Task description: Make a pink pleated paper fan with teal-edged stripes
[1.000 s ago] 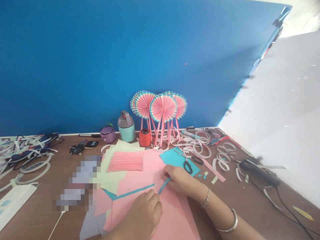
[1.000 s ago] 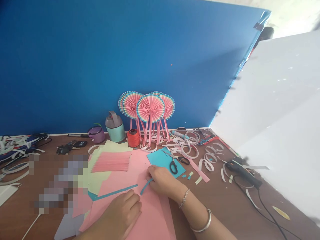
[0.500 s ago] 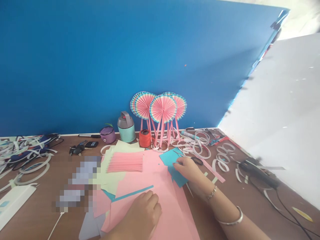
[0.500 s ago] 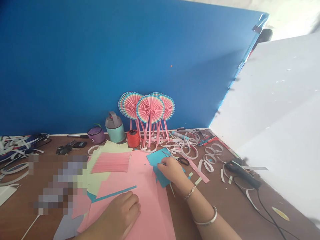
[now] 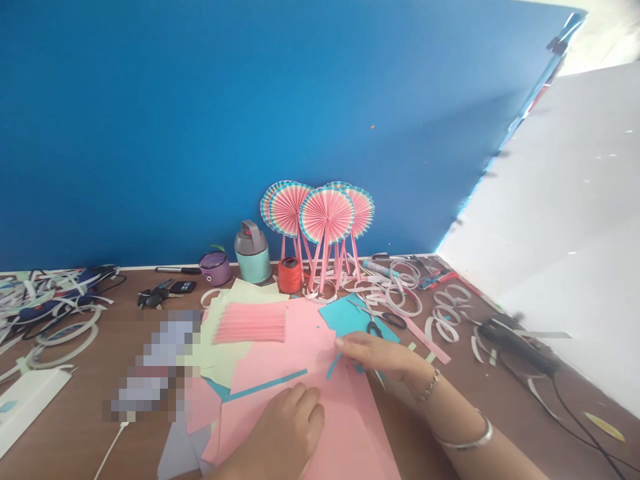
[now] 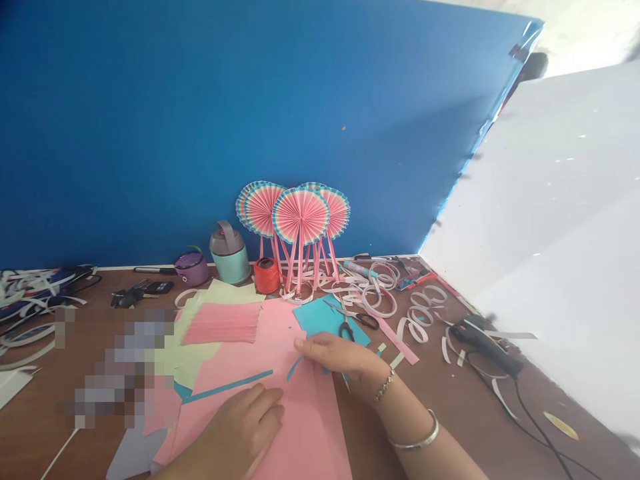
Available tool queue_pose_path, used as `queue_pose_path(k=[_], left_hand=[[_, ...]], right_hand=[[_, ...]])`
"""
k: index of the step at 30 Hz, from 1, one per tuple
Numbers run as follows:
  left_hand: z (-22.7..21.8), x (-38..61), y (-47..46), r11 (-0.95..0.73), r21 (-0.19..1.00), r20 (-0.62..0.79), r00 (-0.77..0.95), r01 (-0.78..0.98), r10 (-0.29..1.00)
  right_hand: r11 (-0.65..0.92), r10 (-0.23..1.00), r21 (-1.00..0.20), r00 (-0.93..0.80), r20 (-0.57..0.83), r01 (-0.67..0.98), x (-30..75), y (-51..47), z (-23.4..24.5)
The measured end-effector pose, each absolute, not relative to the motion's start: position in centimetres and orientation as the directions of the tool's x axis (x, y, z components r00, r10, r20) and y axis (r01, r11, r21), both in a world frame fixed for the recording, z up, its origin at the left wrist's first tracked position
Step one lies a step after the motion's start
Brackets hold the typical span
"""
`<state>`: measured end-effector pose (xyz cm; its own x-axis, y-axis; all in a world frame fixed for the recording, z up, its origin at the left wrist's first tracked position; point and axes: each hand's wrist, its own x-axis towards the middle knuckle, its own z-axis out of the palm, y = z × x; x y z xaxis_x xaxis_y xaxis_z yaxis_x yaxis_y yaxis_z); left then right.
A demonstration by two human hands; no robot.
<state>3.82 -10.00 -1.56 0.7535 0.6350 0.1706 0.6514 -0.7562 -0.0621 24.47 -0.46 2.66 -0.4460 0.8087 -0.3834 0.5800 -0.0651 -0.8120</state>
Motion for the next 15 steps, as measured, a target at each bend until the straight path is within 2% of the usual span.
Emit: queue_pose_path(k=[3, 6, 10, 12, 15], left_hand=[[-1.7, 3.9, -10.0, -0.749, -0.072, 0.201, 0.745, 0.659, 0.636], [-1.9, 4.0, -10.0, -0.747, -0.073, 0.205, 0.743, 0.66, 0.637], [-2.2, 4.2, -10.1, -0.735, -0.044, 0.213, 0.725, 0.677, 0.655], [-2.6, 4.2, -10.2, -0.73, -0.027, 0.223, 0.716, 0.683, 0.661], [-3.0, 4.0, -10.3, -0.729, -0.024, 0.249, 0.71, 0.684, 0.658]], right_hand=[[-0.09, 0.781, -0.818, -0.47, -0.412, 0.569, 23.9, -0.9, 2.5], [0.049, 0.755, -0.885, -0.597, -0.27, 0.463, 23.0, -1.3, 2.2], [0.095, 0.845, -0.9, -0.512, -0.152, 0.425, 22.2, -1.5, 1.4], [0.074, 0.866, -0.902, -0.476, -0.153, 0.425, 22.1, -1.4, 0.9], [-0.039, 0.843, -0.936, -0.491, -0.218, 0.349, 22.3, -1.2, 0.0]])
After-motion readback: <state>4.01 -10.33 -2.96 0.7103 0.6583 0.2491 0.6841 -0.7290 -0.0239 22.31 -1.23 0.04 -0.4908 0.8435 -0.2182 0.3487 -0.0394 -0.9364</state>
